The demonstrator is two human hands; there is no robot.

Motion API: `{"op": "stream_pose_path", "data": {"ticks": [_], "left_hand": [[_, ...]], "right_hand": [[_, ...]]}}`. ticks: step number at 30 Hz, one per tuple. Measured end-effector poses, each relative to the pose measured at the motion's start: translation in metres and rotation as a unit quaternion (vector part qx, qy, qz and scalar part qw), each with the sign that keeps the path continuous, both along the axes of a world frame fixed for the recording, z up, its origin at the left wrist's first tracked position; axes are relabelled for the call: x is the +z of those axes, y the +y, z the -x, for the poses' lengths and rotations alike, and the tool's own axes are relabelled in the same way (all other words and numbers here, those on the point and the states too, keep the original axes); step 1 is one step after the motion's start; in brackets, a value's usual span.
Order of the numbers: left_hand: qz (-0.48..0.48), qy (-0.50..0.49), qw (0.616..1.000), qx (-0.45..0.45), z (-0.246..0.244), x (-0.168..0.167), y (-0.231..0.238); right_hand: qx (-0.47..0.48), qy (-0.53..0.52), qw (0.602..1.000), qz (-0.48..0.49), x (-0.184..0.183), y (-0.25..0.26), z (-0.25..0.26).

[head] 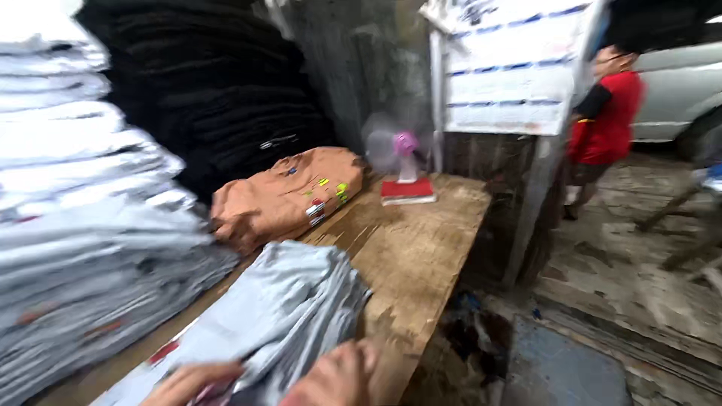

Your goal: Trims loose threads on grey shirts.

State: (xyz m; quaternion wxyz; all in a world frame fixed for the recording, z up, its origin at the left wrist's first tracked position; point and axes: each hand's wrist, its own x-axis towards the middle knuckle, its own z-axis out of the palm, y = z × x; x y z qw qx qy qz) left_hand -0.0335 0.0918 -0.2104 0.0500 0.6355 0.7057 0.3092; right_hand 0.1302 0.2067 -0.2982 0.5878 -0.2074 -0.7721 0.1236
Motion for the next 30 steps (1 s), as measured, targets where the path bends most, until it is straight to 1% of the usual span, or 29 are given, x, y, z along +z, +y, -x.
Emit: {"op": "stream_pose_path", "data": {"ticks": [1,2,5,7,10,12,13,14,15,16,17,18,19,20,21,22,24,25,28,30], "left_hand": [[-0.035,0.020,0.999,-0.030,0.014,-0.008,-0.012],[-0.072,0.036,0.996,-0.030,0.017,-0.013,-0.020],[-0.144,0.079,0.986,0.011,0.005,-0.028,-0.020],[-0.161,0.101,0.981,0.026,-0.001,-0.040,-0.014],[-0.162,0.104,0.980,0.058,0.000,-0.044,-0.014],[-0.121,0.053,0.989,0.069,0.004,-0.041,-0.020],[-0.070,0.004,0.996,0.062,0.006,-0.038,-0.022],[-0.009,-0.060,0.997,0.048,0.008,-0.034,-0.024],[0.041,-0.117,0.992,0.037,0.010,-0.031,-0.021],[0.060,-0.143,0.987,0.039,0.011,-0.028,-0.017],[0.050,-0.129,0.988,0.071,0.010,-0.025,-0.013],[0.022,-0.081,0.988,0.128,0.008,-0.022,-0.009],[-0.029,-0.014,0.982,0.188,0.005,-0.022,-0.004],[-0.091,0.053,0.969,0.223,0.006,-0.025,0.001],[-0.140,0.105,0.959,0.223,0.010,-0.028,0.004],[-0.164,0.130,0.959,0.190,0.014,-0.029,0.003],[-0.165,0.134,0.972,0.099,0.016,-0.029,0.000],[-0.165,0.140,0.974,0.071,0.015,-0.028,-0.001],[-0.194,0.171,0.965,0.036,0.013,-0.030,0.002],[-0.195,0.166,0.966,0.018,0.012,-0.033,0.002]], "right_hand": [[0.006,0.015,1.000,-0.002,0.001,0.000,-0.003],[0.016,0.025,0.999,-0.012,0.001,0.003,-0.005],[0.045,0.065,0.996,-0.039,-0.005,0.007,-0.002],[0.065,0.078,0.994,-0.046,-0.009,0.005,0.003],[0.142,0.088,0.985,-0.052,-0.013,0.006,0.000],[0.219,0.075,0.970,-0.078,-0.015,0.015,-0.008],[0.234,0.059,0.966,-0.093,-0.017,0.020,-0.011],[0.218,0.040,0.970,-0.099,-0.018,0.023,-0.012],[0.180,0.008,0.978,-0.100,-0.019,0.024,-0.011],[0.145,-0.023,0.983,-0.106,-0.018,0.025,-0.007],[0.128,-0.034,0.984,-0.117,-0.019,0.027,-0.003],[0.136,-0.013,0.983,-0.126,-0.022,0.028,-0.001],[0.156,0.018,0.979,-0.132,-0.022,0.029,0.000],[0.184,0.051,0.973,-0.126,-0.021,0.029,-0.002],[0.213,0.072,0.968,-0.111,-0.019,0.029,-0.004],[0.234,0.081,0.964,-0.096,-0.017,0.028,-0.006],[0.262,0.071,0.959,-0.084,-0.016,0.030,-0.012],[0.267,0.065,0.958,-0.086,-0.016,0.032,-0.013],[0.246,0.080,0.963,-0.081,-0.015,0.032,-0.009],[0.234,0.096,0.965,-0.071,-0.013,0.030,-0.007]]}}
